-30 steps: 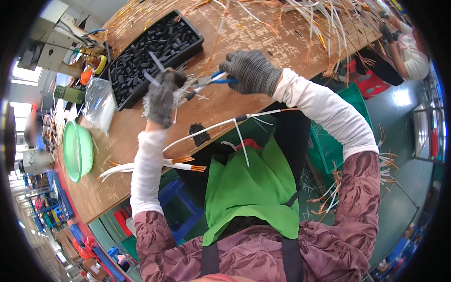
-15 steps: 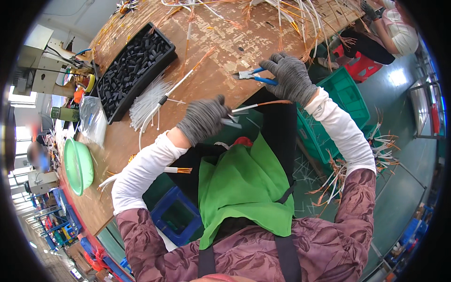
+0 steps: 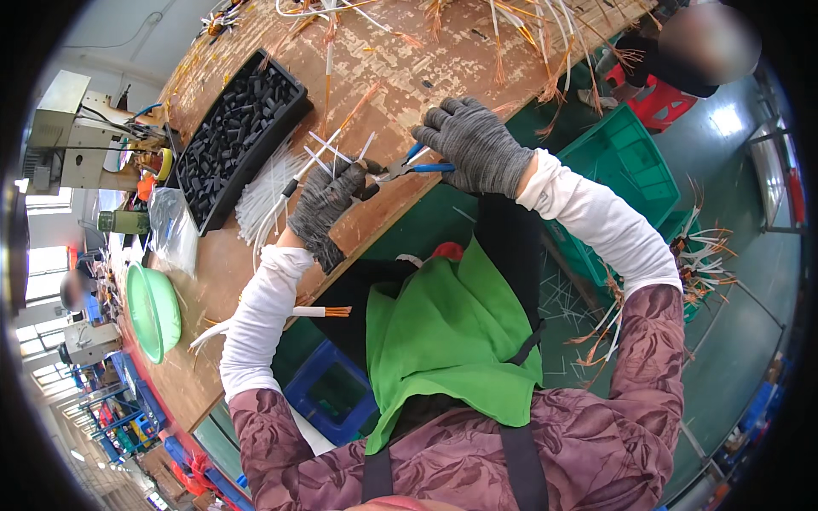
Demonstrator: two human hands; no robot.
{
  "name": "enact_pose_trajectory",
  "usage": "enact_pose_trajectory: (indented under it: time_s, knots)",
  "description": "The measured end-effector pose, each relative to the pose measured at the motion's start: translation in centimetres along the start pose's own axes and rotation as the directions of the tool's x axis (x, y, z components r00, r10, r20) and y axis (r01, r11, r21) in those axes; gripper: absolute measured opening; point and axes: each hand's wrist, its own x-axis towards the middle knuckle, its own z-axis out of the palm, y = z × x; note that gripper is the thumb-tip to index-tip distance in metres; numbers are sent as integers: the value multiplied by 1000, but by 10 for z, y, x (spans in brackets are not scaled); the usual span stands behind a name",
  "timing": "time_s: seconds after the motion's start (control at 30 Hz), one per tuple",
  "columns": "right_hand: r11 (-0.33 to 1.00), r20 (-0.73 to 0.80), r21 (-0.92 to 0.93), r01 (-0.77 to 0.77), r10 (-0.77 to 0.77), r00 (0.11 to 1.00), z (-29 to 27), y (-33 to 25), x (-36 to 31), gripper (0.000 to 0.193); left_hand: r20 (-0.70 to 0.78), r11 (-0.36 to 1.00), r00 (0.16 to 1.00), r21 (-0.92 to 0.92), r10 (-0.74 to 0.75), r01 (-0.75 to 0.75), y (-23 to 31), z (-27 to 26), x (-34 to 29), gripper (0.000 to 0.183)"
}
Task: Assembling electrical wiring components by using pliers to trim and secure wires with zip ties.
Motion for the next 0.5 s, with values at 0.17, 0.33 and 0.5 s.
enact_pose_trajectory:
  time_s: [0.17,0.33,0.5]
  knots:
    - [1000,46,-15,13,-13,999,3,-4,3,38,-47,999,999,-40,-11,9,7,7,0,30]
    - [997,162,69,-30,18,987,8,-2,-1,31,-30,996,997,42,77,-76,8,5,0,33]
    - [992,222,102,-78,54,974,-1,-4,0,33,-208,987,975,-154,-73,41,17,1,-1,30]
